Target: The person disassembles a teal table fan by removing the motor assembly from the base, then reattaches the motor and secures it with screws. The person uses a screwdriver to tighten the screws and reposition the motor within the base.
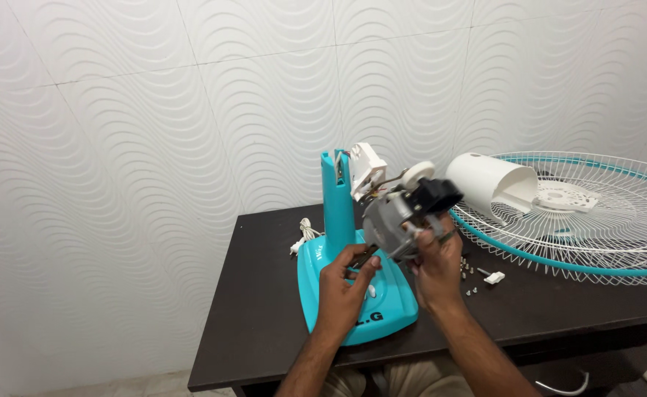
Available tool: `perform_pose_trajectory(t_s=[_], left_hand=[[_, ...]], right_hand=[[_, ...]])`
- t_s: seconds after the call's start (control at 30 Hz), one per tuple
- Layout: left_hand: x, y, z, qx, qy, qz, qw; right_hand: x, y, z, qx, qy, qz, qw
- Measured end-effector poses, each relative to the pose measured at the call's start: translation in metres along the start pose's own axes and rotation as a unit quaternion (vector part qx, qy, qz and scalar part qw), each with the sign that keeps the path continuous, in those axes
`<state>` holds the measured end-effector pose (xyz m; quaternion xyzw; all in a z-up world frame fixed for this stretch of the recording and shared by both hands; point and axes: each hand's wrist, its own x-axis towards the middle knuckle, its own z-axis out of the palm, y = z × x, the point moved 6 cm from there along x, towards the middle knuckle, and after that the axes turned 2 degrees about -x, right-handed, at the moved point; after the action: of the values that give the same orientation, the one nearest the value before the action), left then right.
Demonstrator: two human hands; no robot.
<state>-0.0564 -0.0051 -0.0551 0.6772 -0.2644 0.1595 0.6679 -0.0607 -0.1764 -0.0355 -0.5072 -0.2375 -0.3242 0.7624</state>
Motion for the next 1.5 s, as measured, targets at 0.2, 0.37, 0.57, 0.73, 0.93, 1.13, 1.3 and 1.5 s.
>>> perform_pose_trajectory(t_s=[0.2,0.37,0.57,0.73,0.93,1.13,1.3,1.5], left_hand=[[0.005,-0.008,0.003,0.010,-0.018,-0.045,0.999],[0.004,-0.010,0.001,0.003,-0.007,-0.037,0.999],[0.001,-0.001,0.002,0.038,-0.006,0.026,0.999],[0.001,0.003,0.001,0.020,0.020,0.032,0.999],[-0.002,0.014,0.005,0.025,-0.001,0.032,0.999],[-0.003,0.009,0.007,0.037,-0.029,-0.061,0.997],[-0.003,0.013,0.007,0.120,-0.002,0.054,0.991],[0.001,0.006,0.007,0.092,-0.015,-0.019,0.995]], right_hand=[[-0.007,-0.014,0.017,-0.079,-0.108,-0.046,0.990],[-0.008,-0.015,0.021,-0.098,-0.090,-0.085,0.987],[0.010,-0.037,0.014,-0.122,-0.051,-0.114,0.985],[0.029,-0.062,0.044,-0.149,-0.099,-0.116,0.977],[0.063,-0.070,0.042,-0.202,-0.028,0.024,0.979],[0.084,-0.101,0.036,-0.080,-0.059,-0.053,0.994],[0.124,-0.107,0.060,-0.136,-0.066,-0.038,0.988],[0.107,-0.094,0.071,-0.183,-0.089,0.026,0.979]])
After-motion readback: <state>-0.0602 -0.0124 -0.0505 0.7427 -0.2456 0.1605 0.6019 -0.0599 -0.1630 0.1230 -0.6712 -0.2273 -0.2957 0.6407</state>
